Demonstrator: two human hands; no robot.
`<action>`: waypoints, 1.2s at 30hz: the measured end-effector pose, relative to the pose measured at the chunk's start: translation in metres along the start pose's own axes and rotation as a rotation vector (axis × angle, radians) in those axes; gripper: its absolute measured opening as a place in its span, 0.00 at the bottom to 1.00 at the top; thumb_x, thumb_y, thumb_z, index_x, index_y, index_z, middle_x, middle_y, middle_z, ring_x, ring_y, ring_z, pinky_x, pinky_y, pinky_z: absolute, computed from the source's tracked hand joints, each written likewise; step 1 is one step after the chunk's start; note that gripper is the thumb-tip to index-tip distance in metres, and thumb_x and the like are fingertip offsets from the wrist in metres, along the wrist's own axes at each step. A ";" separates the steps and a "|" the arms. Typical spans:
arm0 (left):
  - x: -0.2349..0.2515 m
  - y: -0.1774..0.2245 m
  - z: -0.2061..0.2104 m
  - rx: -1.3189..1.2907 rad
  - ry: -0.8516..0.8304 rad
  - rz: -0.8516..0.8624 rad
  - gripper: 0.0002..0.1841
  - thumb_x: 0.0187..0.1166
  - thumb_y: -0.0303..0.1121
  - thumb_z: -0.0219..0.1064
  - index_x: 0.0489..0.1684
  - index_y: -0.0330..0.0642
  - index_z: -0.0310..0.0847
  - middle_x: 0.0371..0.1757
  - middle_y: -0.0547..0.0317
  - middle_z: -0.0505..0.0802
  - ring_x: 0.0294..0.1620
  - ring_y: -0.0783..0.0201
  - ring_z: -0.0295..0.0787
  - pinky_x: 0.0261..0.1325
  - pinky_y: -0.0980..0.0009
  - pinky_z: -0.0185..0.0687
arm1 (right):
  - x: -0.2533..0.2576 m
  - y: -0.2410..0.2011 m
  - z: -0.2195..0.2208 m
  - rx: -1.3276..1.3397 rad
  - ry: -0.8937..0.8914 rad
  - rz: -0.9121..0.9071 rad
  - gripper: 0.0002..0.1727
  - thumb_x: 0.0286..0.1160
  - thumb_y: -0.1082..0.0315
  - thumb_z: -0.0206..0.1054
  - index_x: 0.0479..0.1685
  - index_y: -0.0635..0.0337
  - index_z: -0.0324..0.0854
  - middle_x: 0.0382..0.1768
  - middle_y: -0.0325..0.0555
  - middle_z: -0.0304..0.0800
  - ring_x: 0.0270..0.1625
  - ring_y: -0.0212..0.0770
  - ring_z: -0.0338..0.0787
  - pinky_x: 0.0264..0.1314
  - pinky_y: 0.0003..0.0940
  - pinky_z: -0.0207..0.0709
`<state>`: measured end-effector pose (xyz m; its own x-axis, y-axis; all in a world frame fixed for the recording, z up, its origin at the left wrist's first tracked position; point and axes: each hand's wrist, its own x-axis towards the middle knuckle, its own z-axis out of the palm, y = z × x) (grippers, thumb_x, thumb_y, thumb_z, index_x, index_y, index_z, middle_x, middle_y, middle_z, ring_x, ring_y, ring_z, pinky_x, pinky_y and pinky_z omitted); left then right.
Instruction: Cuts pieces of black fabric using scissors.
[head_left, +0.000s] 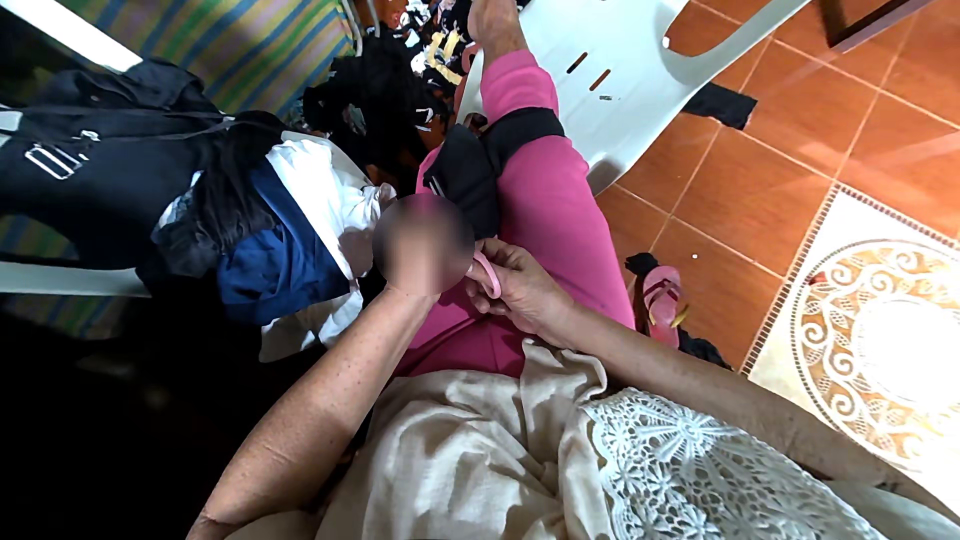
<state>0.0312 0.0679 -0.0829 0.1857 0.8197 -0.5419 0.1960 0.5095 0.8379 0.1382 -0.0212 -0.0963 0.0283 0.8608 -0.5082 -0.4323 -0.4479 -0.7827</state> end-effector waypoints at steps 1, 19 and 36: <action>0.000 0.001 0.000 -0.006 0.000 -0.007 0.05 0.87 0.27 0.58 0.41 0.38 0.77 0.34 0.57 0.80 0.30 0.67 0.76 0.33 0.70 0.74 | 0.000 0.000 -0.001 0.005 -0.012 0.002 0.04 0.86 0.72 0.60 0.49 0.62 0.77 0.21 0.40 0.83 0.17 0.25 0.76 0.17 0.14 0.64; 0.025 0.006 -0.004 0.036 -0.065 -0.047 0.01 0.81 0.24 0.65 0.42 0.39 0.78 0.21 0.62 0.78 0.13 0.74 0.67 0.14 0.82 0.59 | 0.000 -0.006 -0.011 0.044 -0.069 0.082 0.11 0.91 0.62 0.56 0.47 0.60 0.77 0.23 0.37 0.80 0.18 0.26 0.76 0.19 0.16 0.68; 0.011 0.007 0.005 -0.103 0.081 0.003 0.08 0.90 0.25 0.54 0.39 0.37 0.75 0.18 0.63 0.74 0.13 0.73 0.67 0.15 0.82 0.63 | 0.010 -0.012 0.004 -0.019 -0.038 0.049 0.11 0.89 0.60 0.61 0.49 0.59 0.77 0.25 0.36 0.79 0.20 0.25 0.76 0.20 0.17 0.67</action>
<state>0.0393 0.0785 -0.0835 0.1065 0.8377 -0.5357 0.0947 0.5278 0.8441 0.1398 -0.0058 -0.0907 -0.0269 0.8463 -0.5320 -0.4151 -0.4937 -0.7642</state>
